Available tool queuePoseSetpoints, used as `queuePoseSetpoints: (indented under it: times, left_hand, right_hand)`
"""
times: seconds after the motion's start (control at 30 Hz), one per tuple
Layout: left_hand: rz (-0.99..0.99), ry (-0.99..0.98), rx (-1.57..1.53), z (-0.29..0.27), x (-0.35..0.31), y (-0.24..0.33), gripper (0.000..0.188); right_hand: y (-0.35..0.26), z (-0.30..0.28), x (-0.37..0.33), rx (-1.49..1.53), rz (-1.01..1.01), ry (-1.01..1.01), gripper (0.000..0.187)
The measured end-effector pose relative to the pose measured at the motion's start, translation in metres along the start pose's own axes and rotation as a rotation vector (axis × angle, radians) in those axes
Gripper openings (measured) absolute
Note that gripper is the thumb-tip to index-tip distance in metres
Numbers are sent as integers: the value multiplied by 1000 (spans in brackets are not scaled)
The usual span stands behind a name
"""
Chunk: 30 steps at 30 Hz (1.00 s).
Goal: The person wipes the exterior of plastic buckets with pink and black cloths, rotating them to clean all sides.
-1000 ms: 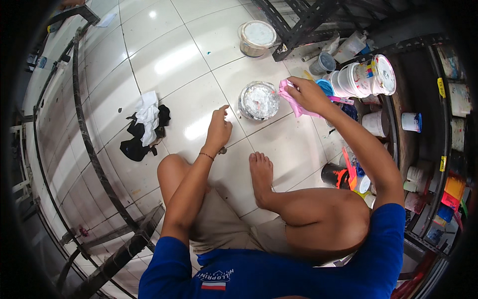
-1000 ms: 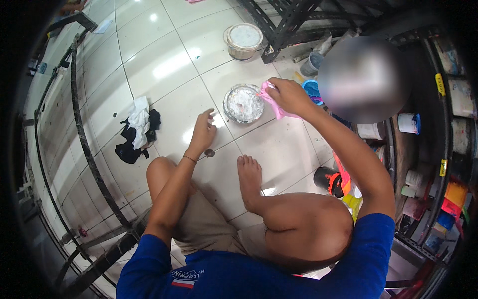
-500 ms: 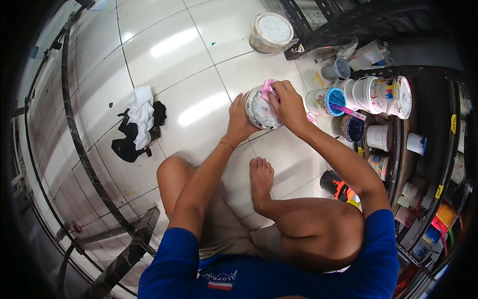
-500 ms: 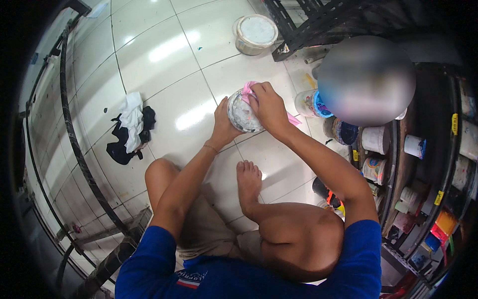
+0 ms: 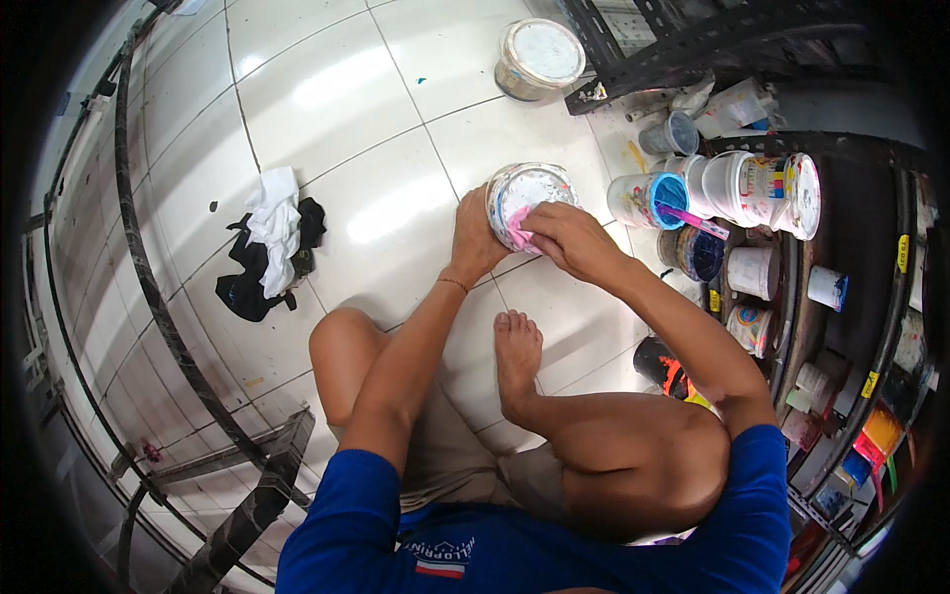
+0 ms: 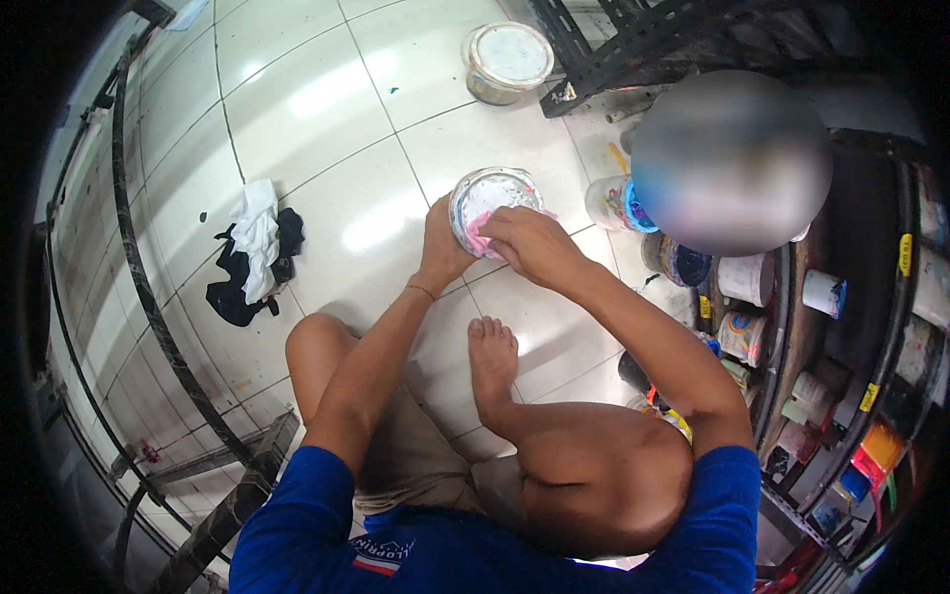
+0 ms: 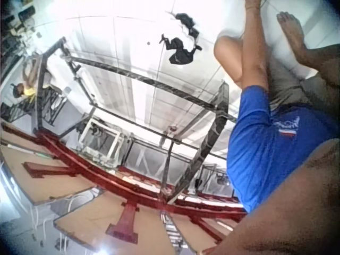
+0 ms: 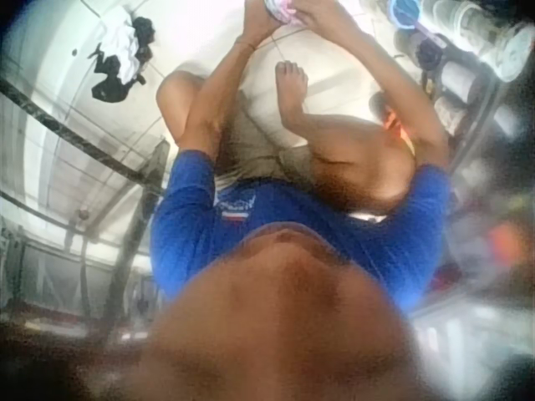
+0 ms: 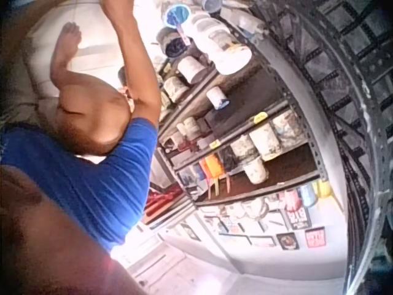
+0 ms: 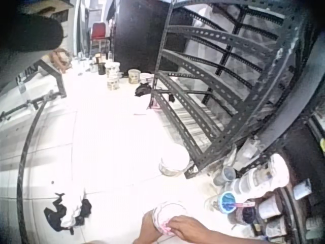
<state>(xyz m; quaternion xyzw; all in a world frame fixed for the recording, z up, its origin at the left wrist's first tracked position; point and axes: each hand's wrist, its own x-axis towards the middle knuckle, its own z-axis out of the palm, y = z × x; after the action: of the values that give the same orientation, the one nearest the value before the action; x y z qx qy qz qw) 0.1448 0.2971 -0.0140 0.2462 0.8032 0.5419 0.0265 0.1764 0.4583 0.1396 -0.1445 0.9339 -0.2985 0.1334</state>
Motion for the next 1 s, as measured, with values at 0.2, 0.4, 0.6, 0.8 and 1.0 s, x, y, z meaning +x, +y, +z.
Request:
queuePoseSetpoints:
  times: [0.2, 0.4, 0.6, 0.8, 1.0]
  left_hand:
    - [-66, -21, 3, -5, 0, 6, 97]
    - [-80, -63, 29, -6, 1, 18, 97]
    - [-88, -41, -58, -9, 0, 17, 95]
    - [-43, -36, 13, -1, -1, 7, 94]
    - [-236, -204, 24, -11, 6, 28, 88]
  right_hand:
    - [17, -47, 4, -167, 191, -83, 22]
    - [27, -16, 16, -413, 21, 222, 20]
    - [-5, 20, -13, -310, 264, 183, 14]
    - [19, 4, -9, -40, 352, 403, 25]
    - [10, 10, 47, 4, 230, 370, 21]
